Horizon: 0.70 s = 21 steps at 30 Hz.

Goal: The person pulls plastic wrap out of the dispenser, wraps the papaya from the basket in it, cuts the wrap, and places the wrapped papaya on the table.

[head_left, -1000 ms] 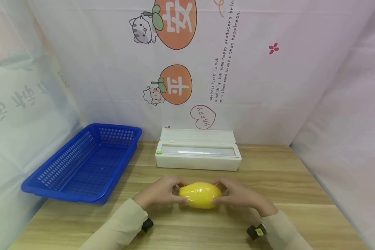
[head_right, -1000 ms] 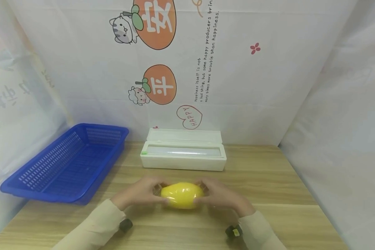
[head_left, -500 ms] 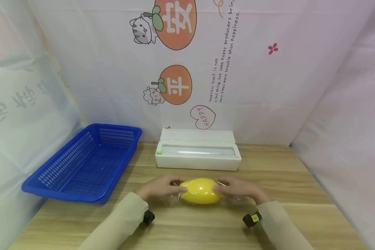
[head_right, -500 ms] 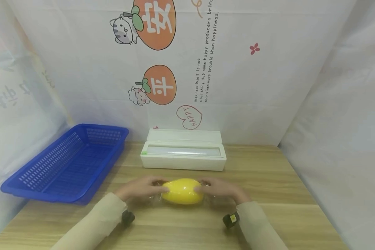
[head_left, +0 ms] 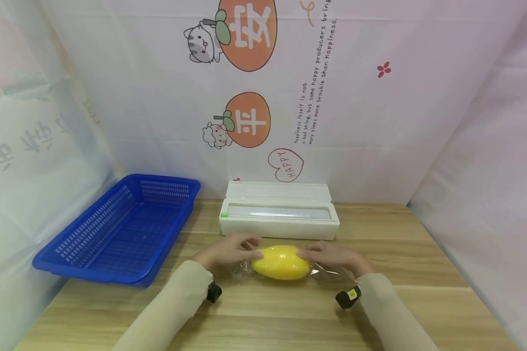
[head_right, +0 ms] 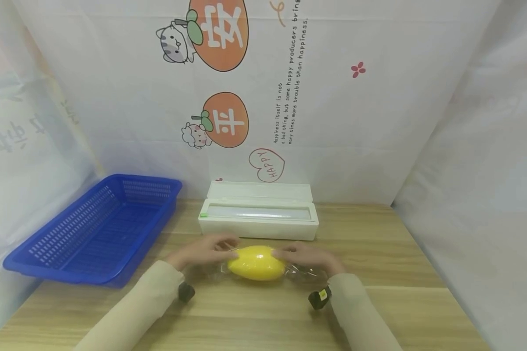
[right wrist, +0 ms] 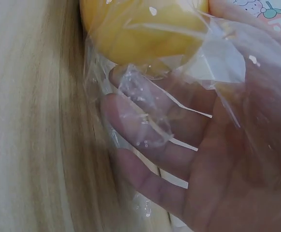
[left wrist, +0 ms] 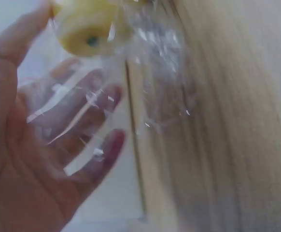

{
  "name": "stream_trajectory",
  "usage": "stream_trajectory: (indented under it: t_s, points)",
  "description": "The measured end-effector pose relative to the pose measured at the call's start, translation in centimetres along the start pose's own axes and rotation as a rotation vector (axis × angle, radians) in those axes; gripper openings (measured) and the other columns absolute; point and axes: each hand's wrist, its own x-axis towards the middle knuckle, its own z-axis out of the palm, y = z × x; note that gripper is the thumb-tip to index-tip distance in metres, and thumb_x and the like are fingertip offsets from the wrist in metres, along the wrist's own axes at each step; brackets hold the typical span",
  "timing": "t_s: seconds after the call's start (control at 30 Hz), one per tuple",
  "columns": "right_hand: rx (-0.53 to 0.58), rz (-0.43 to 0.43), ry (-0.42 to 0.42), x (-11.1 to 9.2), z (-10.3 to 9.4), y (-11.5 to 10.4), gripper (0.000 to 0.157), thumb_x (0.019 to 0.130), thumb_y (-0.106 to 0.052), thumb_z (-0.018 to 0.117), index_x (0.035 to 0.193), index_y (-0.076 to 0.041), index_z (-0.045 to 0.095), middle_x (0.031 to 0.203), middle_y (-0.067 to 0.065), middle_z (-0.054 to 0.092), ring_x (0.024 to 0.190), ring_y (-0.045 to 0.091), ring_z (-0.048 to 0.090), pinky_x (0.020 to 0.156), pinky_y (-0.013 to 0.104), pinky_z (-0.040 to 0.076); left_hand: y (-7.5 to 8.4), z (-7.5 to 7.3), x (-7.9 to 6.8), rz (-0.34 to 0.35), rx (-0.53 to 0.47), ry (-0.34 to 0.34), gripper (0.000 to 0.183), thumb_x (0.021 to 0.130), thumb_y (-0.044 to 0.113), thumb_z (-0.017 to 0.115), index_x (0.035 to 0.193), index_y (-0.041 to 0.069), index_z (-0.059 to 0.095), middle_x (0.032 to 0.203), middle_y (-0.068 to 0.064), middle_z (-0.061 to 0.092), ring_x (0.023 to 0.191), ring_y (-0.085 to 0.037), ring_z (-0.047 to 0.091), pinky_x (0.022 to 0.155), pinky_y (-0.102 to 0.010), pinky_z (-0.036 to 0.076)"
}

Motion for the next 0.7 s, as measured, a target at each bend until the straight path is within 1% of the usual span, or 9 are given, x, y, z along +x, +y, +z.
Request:
stream_trajectory:
  t_s: [0.1, 0.2, 0.27, 0.37, 0.43, 0.5, 0.57, 0.63, 0.7]
  points:
    - [-0.009, -0.006, -0.002, 0.1, 0.0, 0.0, 0.044, 0.102, -0.049, 0.052, 0.107, -0.008, 0.068, 0.077, 0.005, 0.060, 0.061, 0.014, 0.050, 0.052, 0.026, 0.043, 1.6, 0.2, -0.4, 0.103, 0.127, 0.070, 0.051, 0.097, 0.036, 0.066, 0.138, 0.006, 0.057, 0.136, -0.007, 0.059, 0.121, -0.025, 0.056, 0.102, -0.043, 0.047]
    - [-0.027, -0.009, -0.005, 0.1, -0.1, 0.0, 0.045, 0.102, -0.049, 0.051, 0.110, -0.008, 0.068, 0.077, 0.005, 0.061, 0.061, 0.015, 0.050, 0.053, 0.027, 0.044, 3.0, 0.9, -0.7, 0.206, 0.298, 0.140, 0.044, 0.097, 0.034, 0.067, 0.133, 0.009, 0.061, 0.132, -0.005, 0.060, 0.121, -0.023, 0.055, 0.104, -0.043, 0.045]
    - [-0.057, -0.012, 0.011, 0.1, -0.1, 0.0, 0.047, 0.103, -0.050, 0.050, 0.118, -0.009, 0.068, 0.085, 0.005, 0.065, 0.070, 0.017, 0.055, 0.061, 0.031, 0.048, 3.6, 1.5, -0.8, 0.243, 0.417, 0.175, 0.047, 0.095, 0.040, 0.069, 0.132, 0.013, 0.061, 0.131, -0.003, 0.060, 0.123, -0.021, 0.054, 0.105, -0.041, 0.044]
    - [-0.130, -0.009, 0.050, -0.2, -0.1, -0.1, 0.055, 0.103, -0.052, 0.048, 0.129, -0.008, 0.065, 0.106, 0.006, 0.068, 0.094, 0.022, 0.061, 0.081, 0.042, 0.052, 3.9, 2.4, -0.9, 0.244, 0.540, 0.207, 0.058, 0.089, 0.050, 0.072, 0.135, 0.017, 0.058, 0.134, 0.000, 0.058, 0.125, -0.018, 0.052, 0.107, -0.041, 0.042]
    - [-0.170, -0.007, 0.089, -0.4, -0.1, -0.2, 0.059, 0.102, -0.055, 0.047, 0.135, -0.008, 0.061, 0.119, 0.007, 0.066, 0.109, 0.026, 0.060, 0.092, 0.049, 0.049, 3.8, 2.8, -0.9, 0.233, 0.581, 0.220, 0.063, 0.087, 0.051, 0.075, 0.137, 0.019, 0.056, 0.135, 0.001, 0.057, 0.125, -0.017, 0.051, 0.107, -0.041, 0.041]
    - [-0.193, -0.038, 0.131, -0.7, 0.0, -0.5, 0.057, 0.103, -0.053, 0.047, 0.134, -0.008, 0.061, 0.124, 0.008, 0.065, 0.116, 0.030, 0.058, 0.097, 0.053, 0.047, 3.7, 3.1, -1.0, 0.228, 0.579, 0.233, 0.063, 0.086, 0.045, 0.078, 0.138, 0.018, 0.055, 0.135, 0.000, 0.056, 0.126, -0.018, 0.051, 0.107, -0.042, 0.040]
    - [-0.230, -0.088, 0.195, -1.0, 0.2, -0.9, 0.054, 0.103, -0.052, 0.048, 0.135, -0.010, 0.061, 0.126, 0.009, 0.064, 0.117, 0.031, 0.058, 0.097, 0.054, 0.048, 3.6, 3.4, -1.0, 0.224, 0.568, 0.246, 0.063, 0.085, 0.040, 0.080, 0.138, 0.018, 0.054, 0.135, 0.000, 0.056, 0.125, -0.018, 0.051, 0.107, -0.042, 0.040]
    - [-0.259, -0.140, 0.257, -1.4, 0.6, -1.5, 0.051, 0.101, -0.051, 0.054, 0.133, -0.013, 0.062, 0.126, 0.008, 0.064, 0.116, 0.031, 0.058, 0.094, 0.054, 0.049, 3.6, 3.5, -1.0, 0.213, 0.556, 0.251, 0.063, 0.084, 0.036, 0.081, 0.138, 0.019, 0.054, 0.135, 0.000, 0.056, 0.125, -0.018, 0.051, 0.107, -0.043, 0.040]
    - [-0.342, -0.195, 0.308, -1.8, 1.0, -2.5, 0.056, 0.096, -0.054, 0.061, 0.136, -0.015, 0.060, 0.130, 0.008, 0.062, 0.119, 0.032, 0.057, 0.096, 0.055, 0.048, 3.4, 3.5, -0.9, 0.195, 0.547, 0.247, 0.064, 0.084, 0.035, 0.081, 0.139, 0.020, 0.053, 0.136, 0.001, 0.056, 0.126, -0.018, 0.051, 0.108, -0.042, 0.039]
